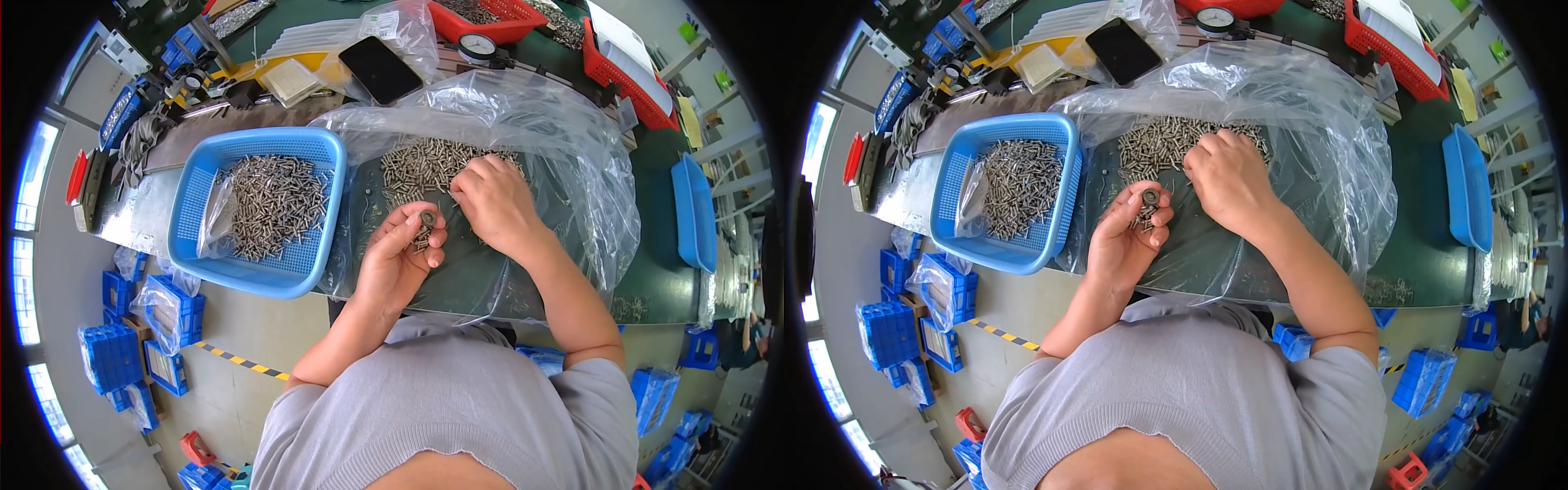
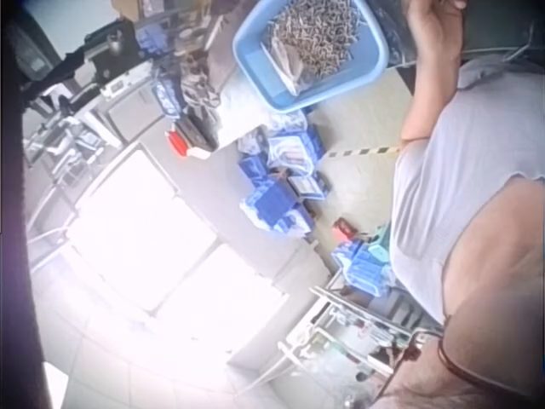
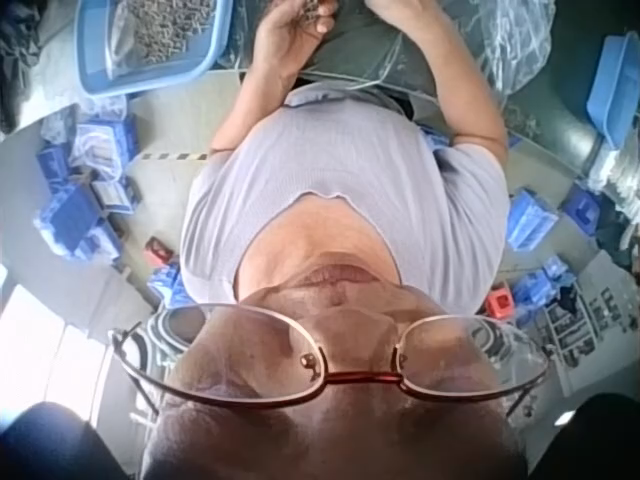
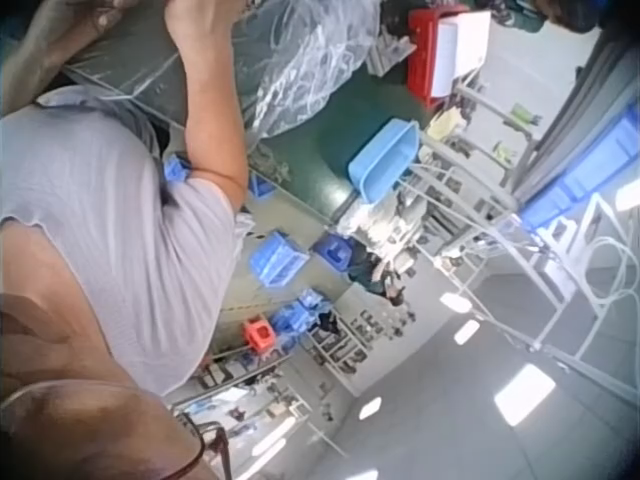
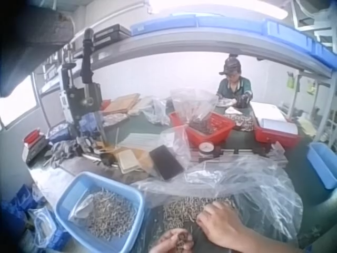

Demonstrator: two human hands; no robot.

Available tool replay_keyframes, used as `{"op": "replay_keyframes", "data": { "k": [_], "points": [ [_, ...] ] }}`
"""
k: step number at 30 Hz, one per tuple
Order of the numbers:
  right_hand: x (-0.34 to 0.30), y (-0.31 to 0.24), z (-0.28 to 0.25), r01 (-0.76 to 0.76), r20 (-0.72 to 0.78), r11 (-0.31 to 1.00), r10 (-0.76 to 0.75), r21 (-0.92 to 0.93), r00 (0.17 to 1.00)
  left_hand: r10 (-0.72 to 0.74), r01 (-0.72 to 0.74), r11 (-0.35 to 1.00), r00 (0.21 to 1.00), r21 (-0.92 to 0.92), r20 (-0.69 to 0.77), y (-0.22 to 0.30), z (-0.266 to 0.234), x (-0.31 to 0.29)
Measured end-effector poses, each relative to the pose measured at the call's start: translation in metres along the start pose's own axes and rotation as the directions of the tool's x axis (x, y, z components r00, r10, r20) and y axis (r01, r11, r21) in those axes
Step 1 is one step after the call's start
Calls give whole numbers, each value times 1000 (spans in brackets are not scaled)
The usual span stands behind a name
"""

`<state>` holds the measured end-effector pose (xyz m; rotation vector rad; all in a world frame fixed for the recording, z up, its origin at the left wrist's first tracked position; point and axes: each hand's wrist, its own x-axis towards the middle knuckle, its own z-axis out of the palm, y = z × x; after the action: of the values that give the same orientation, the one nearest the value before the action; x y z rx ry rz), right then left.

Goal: Inspecting and sorting small metal components and springs at a workstation.

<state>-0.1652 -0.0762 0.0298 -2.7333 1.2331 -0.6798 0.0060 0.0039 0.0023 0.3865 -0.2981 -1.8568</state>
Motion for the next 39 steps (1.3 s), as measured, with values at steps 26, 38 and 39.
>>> {"op": "replay_keyframes", "data": {
  "k": [26, 38, 39],
  "points": [
    [1, -17, -21, -360, 332, 407, 139, 839, 933, -15, 18, 997, 999, 69, -43, 0, 5, 0],
    [2, -20, -22, -291, 287, 561, 97, 775, 953, -28, 34, 994, 998, 107, -60, 0, 5, 0],
    [4, -20, -20, -223, 227, 595, 69, 772, 971, -35, 41, 992, 998, 123, -52, -1, 3, 0]
  ]
}}
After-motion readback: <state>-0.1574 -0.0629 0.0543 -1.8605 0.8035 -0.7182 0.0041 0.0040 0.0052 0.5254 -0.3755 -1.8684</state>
